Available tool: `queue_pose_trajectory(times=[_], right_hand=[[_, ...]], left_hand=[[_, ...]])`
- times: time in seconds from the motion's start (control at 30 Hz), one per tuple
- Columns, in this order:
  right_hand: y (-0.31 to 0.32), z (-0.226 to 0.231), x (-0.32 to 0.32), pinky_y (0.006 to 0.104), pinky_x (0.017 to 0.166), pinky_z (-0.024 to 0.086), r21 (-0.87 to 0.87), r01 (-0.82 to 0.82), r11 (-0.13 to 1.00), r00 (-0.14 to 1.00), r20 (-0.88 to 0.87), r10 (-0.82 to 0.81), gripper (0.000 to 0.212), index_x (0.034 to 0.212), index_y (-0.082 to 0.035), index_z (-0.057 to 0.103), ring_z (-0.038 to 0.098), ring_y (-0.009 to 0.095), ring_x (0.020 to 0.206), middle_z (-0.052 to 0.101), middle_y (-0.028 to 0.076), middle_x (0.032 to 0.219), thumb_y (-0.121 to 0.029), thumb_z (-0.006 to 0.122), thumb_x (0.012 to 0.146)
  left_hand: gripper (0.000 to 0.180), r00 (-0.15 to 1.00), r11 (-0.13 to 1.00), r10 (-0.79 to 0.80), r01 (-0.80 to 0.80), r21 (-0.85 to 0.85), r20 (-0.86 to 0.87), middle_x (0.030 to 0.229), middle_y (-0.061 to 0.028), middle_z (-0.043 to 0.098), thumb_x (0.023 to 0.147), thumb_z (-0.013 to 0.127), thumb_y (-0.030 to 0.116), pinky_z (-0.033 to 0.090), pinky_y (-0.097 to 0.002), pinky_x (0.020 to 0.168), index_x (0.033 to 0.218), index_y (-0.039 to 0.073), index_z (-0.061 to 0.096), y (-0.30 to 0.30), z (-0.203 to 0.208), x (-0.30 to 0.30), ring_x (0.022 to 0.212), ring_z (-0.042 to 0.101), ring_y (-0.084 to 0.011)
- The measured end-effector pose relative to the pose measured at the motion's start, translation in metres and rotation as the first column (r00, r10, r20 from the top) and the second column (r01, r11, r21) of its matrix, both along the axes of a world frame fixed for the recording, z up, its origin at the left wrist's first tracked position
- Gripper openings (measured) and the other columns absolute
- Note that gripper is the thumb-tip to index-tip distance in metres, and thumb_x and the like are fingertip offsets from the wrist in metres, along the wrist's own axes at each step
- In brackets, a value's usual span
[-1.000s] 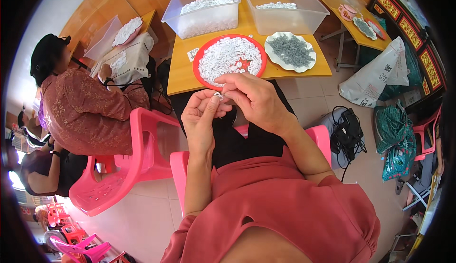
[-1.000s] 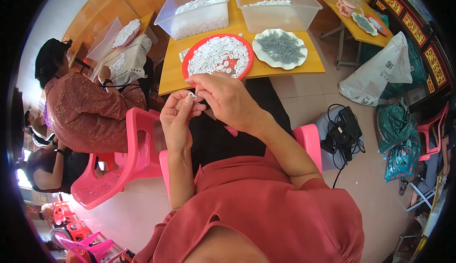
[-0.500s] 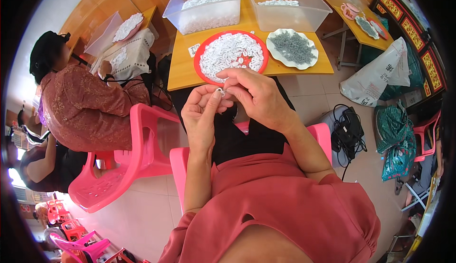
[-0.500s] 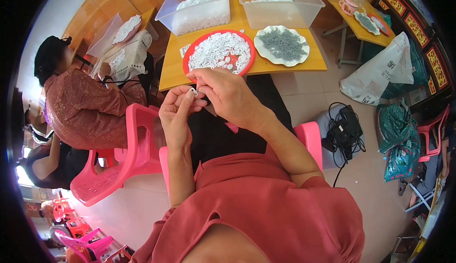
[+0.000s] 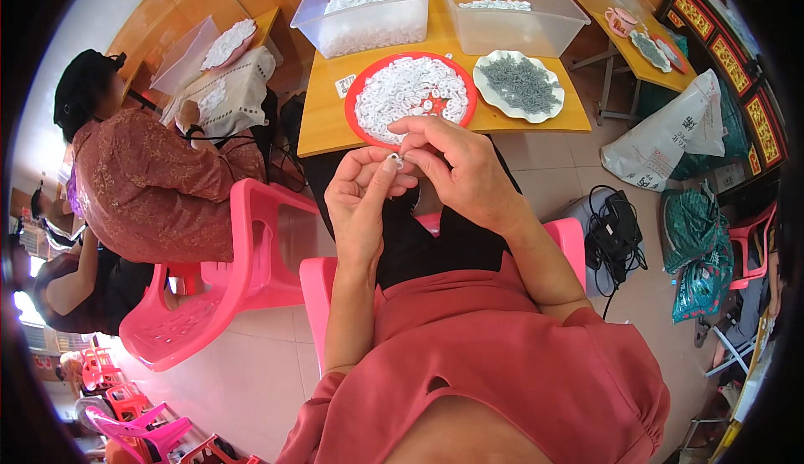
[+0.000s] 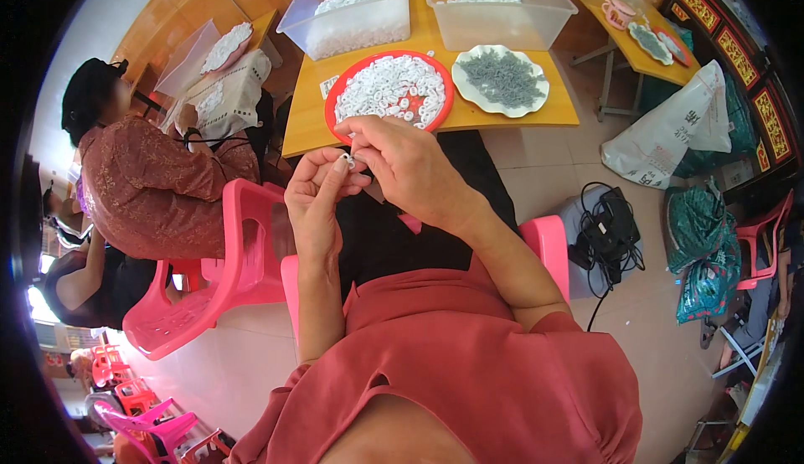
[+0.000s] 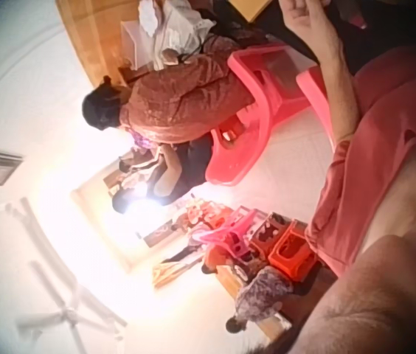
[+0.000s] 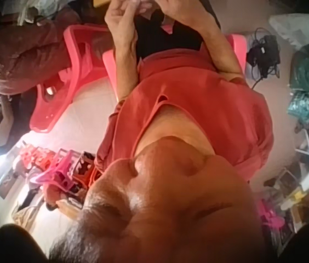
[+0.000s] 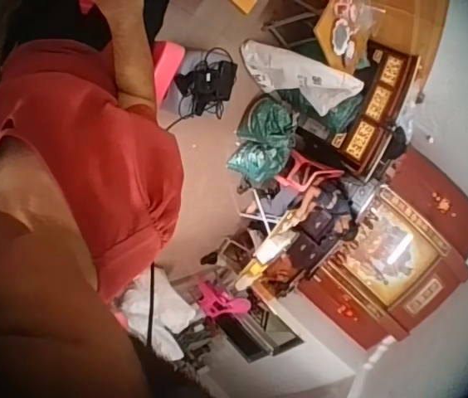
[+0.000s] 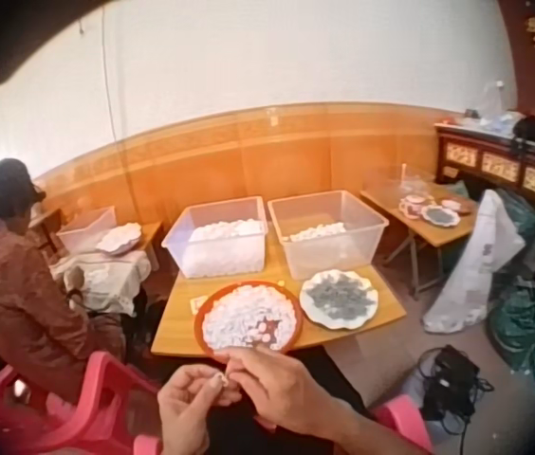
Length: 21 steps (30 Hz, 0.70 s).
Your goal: Assembling small plastic components by hand at a workshop table.
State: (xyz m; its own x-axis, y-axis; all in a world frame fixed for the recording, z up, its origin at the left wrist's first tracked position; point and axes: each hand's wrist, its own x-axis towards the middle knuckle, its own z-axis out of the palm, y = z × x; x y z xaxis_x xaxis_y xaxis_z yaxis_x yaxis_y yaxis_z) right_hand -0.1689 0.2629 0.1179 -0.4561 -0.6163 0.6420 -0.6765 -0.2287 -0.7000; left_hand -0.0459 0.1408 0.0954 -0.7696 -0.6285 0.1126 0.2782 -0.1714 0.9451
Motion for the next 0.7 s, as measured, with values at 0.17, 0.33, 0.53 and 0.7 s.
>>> queue_pose_trajectory(times=[0.17,0.33,0.53,0.7], right_hand=[[-0.0012,-0.0019,-0.0007,0.0343,0.079,0.058,-0.007,0.000,1.000,1.000,-0.022,-0.001,0.029,0.123,-0.002,0.066,0.075,0.025,0.089,0.073,0.013,0.099,0.002,0.066,0.095],[-0.0006,-0.0017,0.0003,0.0345,0.079,0.058,-0.001,-0.013,1.000,1.000,-0.001,0.013,0.029,0.123,-0.002,0.066,0.074,0.025,0.090,0.073,0.013,0.099,0.002,0.065,0.095],[0.0001,-0.0003,0.0007,0.0353,0.079,0.057,-0.001,-0.004,1.000,0.998,-0.056,0.004,0.028,0.124,-0.002,0.066,0.074,0.026,0.090,0.073,0.014,0.100,0.002,0.065,0.096],[0.0011,-0.0007,-0.0009,0.0357,0.079,0.057,0.031,0.020,0.999,0.990,-0.137,-0.016,0.028,0.124,-0.003,0.066,0.074,0.027,0.091,0.073,0.014,0.100,0.001,0.064,0.097]], left_hand=[[0.017,1.000,1.000,0.013,-0.013,0.000,0.003,0.098,-0.0134,0.077,0.101,0.067,0.005,0.056,-0.0233,0.073,0.116,-0.004,0.063,0.0005,-0.0008,-0.0004,0.082,0.075,-0.0158],[0.017,1.000,1.000,0.020,-0.020,0.014,0.003,0.098,-0.0131,0.077,0.102,0.067,0.005,0.056,-0.0230,0.073,0.116,-0.004,0.063,0.0001,-0.0026,0.0002,0.082,0.075,-0.0153],[0.015,1.000,1.000,0.022,-0.022,-0.018,0.002,0.098,-0.0120,0.077,0.102,0.066,0.004,0.056,-0.0220,0.072,0.115,-0.004,0.064,0.0019,-0.0027,0.0003,0.082,0.075,-0.0138],[0.014,0.999,0.995,0.047,-0.046,-0.092,0.006,0.097,-0.0108,0.076,0.102,0.066,0.004,0.055,-0.0215,0.073,0.114,-0.004,0.063,0.0057,-0.0026,-0.0001,0.082,0.074,-0.0124]])
